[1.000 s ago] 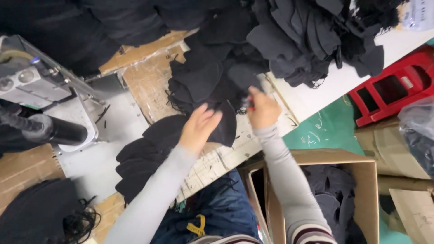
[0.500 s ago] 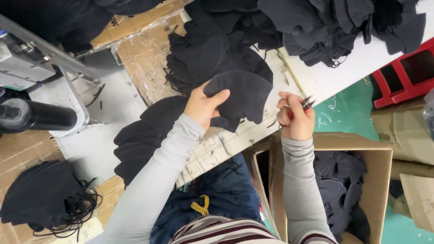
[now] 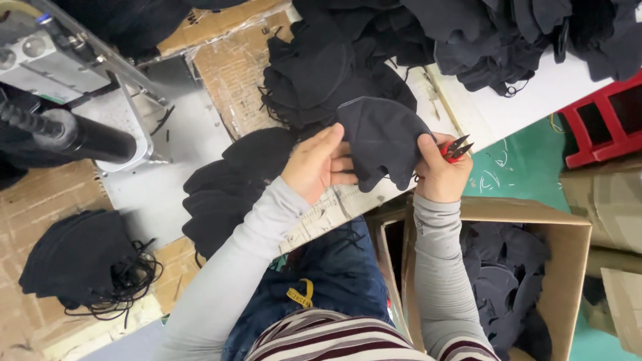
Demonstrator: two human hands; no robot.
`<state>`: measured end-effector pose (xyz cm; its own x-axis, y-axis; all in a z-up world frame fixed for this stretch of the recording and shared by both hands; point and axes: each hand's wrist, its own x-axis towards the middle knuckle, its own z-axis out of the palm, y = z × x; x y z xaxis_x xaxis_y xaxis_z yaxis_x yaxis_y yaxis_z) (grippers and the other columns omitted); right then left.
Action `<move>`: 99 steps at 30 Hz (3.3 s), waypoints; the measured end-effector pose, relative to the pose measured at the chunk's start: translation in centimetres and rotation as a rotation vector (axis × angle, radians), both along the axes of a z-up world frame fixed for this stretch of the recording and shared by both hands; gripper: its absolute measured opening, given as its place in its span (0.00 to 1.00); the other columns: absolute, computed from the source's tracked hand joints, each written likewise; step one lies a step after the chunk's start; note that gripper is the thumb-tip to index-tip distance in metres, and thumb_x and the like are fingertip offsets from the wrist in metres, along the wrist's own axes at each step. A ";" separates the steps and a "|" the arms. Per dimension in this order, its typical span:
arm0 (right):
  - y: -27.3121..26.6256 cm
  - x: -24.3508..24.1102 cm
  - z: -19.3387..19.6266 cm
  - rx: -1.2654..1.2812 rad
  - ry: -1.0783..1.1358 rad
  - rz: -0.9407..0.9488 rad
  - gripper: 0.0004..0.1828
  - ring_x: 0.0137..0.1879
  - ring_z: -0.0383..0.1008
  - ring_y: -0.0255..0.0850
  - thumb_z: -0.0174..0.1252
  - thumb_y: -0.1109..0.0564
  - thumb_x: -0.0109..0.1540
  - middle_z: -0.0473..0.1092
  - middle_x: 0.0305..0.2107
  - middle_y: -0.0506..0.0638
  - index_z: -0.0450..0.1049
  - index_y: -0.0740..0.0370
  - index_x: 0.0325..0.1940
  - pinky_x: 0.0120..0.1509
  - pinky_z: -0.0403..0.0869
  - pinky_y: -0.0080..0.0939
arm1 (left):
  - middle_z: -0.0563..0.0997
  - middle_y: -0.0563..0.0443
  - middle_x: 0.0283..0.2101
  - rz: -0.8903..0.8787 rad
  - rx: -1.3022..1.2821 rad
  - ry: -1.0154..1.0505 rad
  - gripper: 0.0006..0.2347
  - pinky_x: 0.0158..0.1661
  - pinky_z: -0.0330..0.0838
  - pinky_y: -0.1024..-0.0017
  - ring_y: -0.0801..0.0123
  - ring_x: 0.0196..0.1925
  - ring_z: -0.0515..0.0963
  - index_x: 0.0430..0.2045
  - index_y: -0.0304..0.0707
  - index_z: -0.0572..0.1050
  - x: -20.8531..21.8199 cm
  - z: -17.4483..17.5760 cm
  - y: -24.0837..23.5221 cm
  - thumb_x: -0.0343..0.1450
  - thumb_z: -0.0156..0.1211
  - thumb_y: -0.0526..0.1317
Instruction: Picking up individual black face mask fabric pieces and inspecting them before trimming excess threads with a small clipper.
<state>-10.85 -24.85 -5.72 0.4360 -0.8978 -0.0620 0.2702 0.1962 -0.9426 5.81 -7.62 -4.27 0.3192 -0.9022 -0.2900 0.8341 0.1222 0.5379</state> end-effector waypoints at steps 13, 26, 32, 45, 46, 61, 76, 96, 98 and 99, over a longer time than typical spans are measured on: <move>2.3 -0.4 1.8 0.110 -0.035 0.010 0.05 0.18 0.58 0.29 0.66 0.64 0.62 0.67 0.20 0.44 0.75 0.65 0.35 0.21 0.55 0.31 | 0.85 0.42 0.38 -0.022 0.178 -0.413 0.12 0.35 0.84 0.65 0.62 0.35 0.86 0.49 0.29 0.76 -1.7 0.1 0.6 0.73 0.60 0.35; 1.4 -1.8 0.8 0.157 -0.056 0.125 0.03 0.19 0.57 0.30 0.63 0.61 0.65 0.63 0.18 0.43 0.75 0.62 0.40 0.22 0.56 0.33 | 0.84 0.49 0.46 0.510 0.087 -0.570 0.15 0.46 0.78 0.78 0.76 0.44 0.82 0.54 0.26 0.78 -1.0 2.4 2.8 0.78 0.59 0.39; 0.7 -4.8 5.1 0.344 -0.618 0.364 0.06 0.29 0.71 0.32 0.55 0.61 0.65 0.75 0.24 0.45 0.75 0.60 0.44 0.36 0.72 0.33 | 0.84 0.49 0.38 0.624 0.107 -0.345 0.12 0.33 0.80 0.73 0.73 0.34 0.83 0.45 0.26 0.79 0.2 3.0 4.9 0.77 0.59 0.40; 6.8 2.4 7.3 -0.258 0.074 0.283 0.05 0.24 0.59 0.26 0.63 0.70 0.65 0.66 0.23 0.41 0.77 0.65 0.43 0.28 0.55 0.28 | 0.84 0.48 0.38 0.297 0.299 -0.159 0.21 0.37 0.80 0.69 0.67 0.35 0.85 0.47 0.31 0.78 -1.5 9.0 7.9 0.76 0.48 0.52; 6.7 2.3 7.3 -0.260 0.076 0.287 0.05 0.24 0.59 0.26 0.63 0.70 0.65 0.66 0.23 0.41 0.77 0.65 0.43 0.28 0.55 0.28 | 0.84 0.48 0.38 0.302 0.298 -0.156 0.21 0.37 0.80 0.69 0.67 0.35 0.85 0.47 0.31 0.78 -1.0 8.5 8.3 0.76 0.48 0.52; 17.5 -1.6 3.4 0.611 -0.429 1.201 0.08 0.22 0.56 0.33 0.58 0.57 0.69 0.62 0.18 0.46 0.75 0.65 0.46 0.29 0.56 0.37 | 0.87 0.51 0.44 0.682 0.230 -1.285 0.12 0.48 0.80 0.75 0.77 0.44 0.84 0.52 0.32 0.77 1.7 11.6 20.2 0.76 0.65 0.35; 23.2 0.3 -3.8 -0.175 0.243 0.769 0.13 0.32 0.68 0.30 0.53 0.65 0.68 0.78 0.37 0.53 0.78 0.67 0.53 0.37 0.66 0.31 | 0.82 0.47 0.53 0.430 0.090 -0.295 0.15 0.58 0.75 0.65 0.65 0.55 0.81 0.53 0.30 0.76 1.3 -9.4 28.2 0.71 0.64 0.29; 19.8 7.9 -8.9 -0.064 0.421 0.662 0.20 0.28 0.66 0.36 0.60 0.69 0.58 0.68 0.26 0.46 0.75 0.66 0.55 0.32 0.66 0.36 | 0.84 0.42 0.45 0.338 0.626 -0.678 0.18 0.39 0.79 0.60 0.55 0.42 0.83 0.55 0.33 0.75 1.3 -5.2 24.7 0.70 0.63 0.35; 19.6 8.3 -8.3 0.029 0.433 0.662 0.20 0.25 0.64 0.36 0.59 0.69 0.58 0.67 0.24 0.46 0.75 0.66 0.55 0.29 0.64 0.37 | 0.85 0.38 0.42 0.397 0.771 -0.993 0.18 0.41 0.79 0.59 0.50 0.41 0.84 0.53 0.33 0.77 1.2 -6.4 23.7 0.69 0.66 0.38; 19.3 8.4 -7.9 0.121 0.443 0.655 0.19 0.23 0.62 0.36 0.59 0.68 0.58 0.66 0.22 0.46 0.75 0.66 0.54 0.26 0.61 0.37 | 0.85 0.34 0.39 0.447 0.904 -1.315 0.18 0.43 0.78 0.59 0.45 0.40 0.85 0.50 0.33 0.78 1.2 -7.0 23.0 0.68 0.69 0.42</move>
